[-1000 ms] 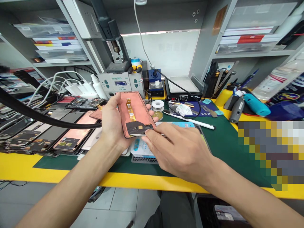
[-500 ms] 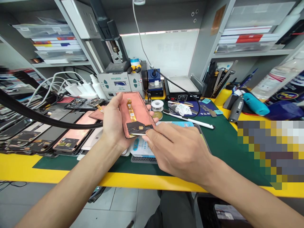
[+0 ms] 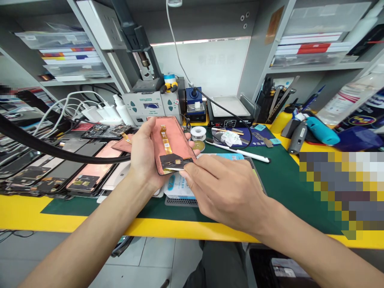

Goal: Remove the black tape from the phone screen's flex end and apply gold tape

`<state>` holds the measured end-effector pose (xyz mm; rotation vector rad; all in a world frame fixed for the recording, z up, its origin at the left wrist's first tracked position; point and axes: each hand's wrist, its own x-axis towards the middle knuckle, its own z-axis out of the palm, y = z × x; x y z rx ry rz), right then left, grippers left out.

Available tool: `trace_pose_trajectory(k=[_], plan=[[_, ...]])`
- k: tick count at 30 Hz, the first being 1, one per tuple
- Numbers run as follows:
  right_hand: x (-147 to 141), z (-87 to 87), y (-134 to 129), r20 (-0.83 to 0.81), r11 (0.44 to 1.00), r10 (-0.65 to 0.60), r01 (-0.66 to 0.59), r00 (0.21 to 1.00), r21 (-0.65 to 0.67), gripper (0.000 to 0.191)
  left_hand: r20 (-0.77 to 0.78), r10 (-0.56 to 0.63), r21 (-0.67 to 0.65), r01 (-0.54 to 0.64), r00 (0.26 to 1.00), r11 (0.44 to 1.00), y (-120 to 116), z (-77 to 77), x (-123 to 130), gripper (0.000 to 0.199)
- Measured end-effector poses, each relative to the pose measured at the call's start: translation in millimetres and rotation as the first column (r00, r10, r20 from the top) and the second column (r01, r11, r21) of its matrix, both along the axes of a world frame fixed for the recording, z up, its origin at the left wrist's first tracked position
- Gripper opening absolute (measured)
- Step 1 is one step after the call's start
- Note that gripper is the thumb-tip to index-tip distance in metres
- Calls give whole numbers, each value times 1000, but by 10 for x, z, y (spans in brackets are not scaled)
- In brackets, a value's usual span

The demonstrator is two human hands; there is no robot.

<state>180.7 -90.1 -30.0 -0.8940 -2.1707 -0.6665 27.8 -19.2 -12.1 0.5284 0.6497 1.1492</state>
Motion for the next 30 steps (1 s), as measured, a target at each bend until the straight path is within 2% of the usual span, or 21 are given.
trace_pose_trajectory(k=[30], plan=[[-27,18,-3,-44,1000,6,-7,999,-27,9,10,-23,9,23,1000,1000,1,-4,8,50]])
